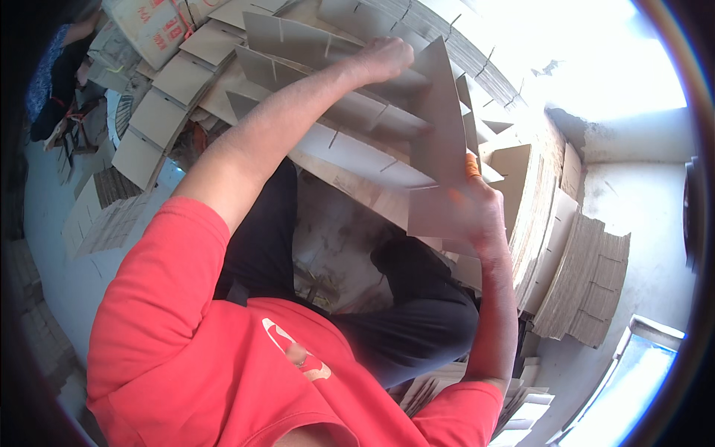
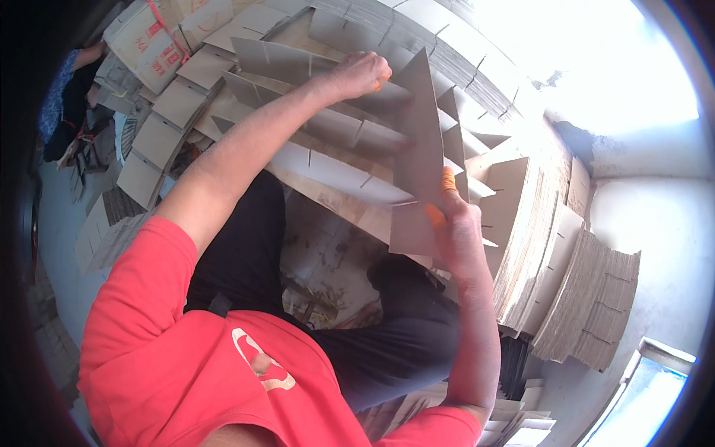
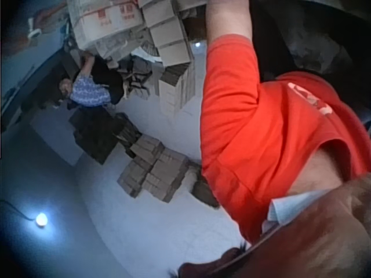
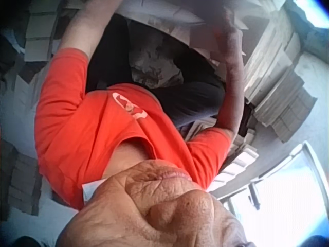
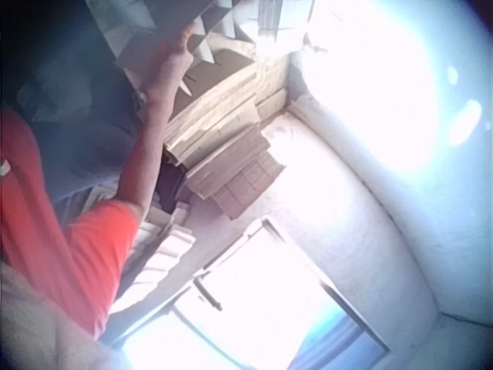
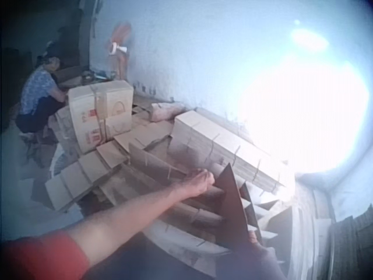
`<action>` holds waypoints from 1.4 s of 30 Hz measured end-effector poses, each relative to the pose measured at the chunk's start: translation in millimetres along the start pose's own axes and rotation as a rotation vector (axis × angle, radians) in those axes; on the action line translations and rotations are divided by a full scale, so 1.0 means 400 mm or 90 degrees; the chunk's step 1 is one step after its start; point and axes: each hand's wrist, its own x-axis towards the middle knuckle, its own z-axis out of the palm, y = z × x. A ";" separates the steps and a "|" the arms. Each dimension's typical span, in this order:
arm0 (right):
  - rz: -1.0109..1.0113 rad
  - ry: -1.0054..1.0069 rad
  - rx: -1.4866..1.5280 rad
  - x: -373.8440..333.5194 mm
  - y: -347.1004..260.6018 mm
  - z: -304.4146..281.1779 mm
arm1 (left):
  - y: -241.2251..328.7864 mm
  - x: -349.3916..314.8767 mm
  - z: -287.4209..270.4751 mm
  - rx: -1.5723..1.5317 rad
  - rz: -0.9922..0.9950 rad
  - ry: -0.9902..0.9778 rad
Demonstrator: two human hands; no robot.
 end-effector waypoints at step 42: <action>0.348 0.247 -0.582 -0.182 0.239 -0.132 | 0.217 -0.383 -0.087 -0.174 0.120 0.005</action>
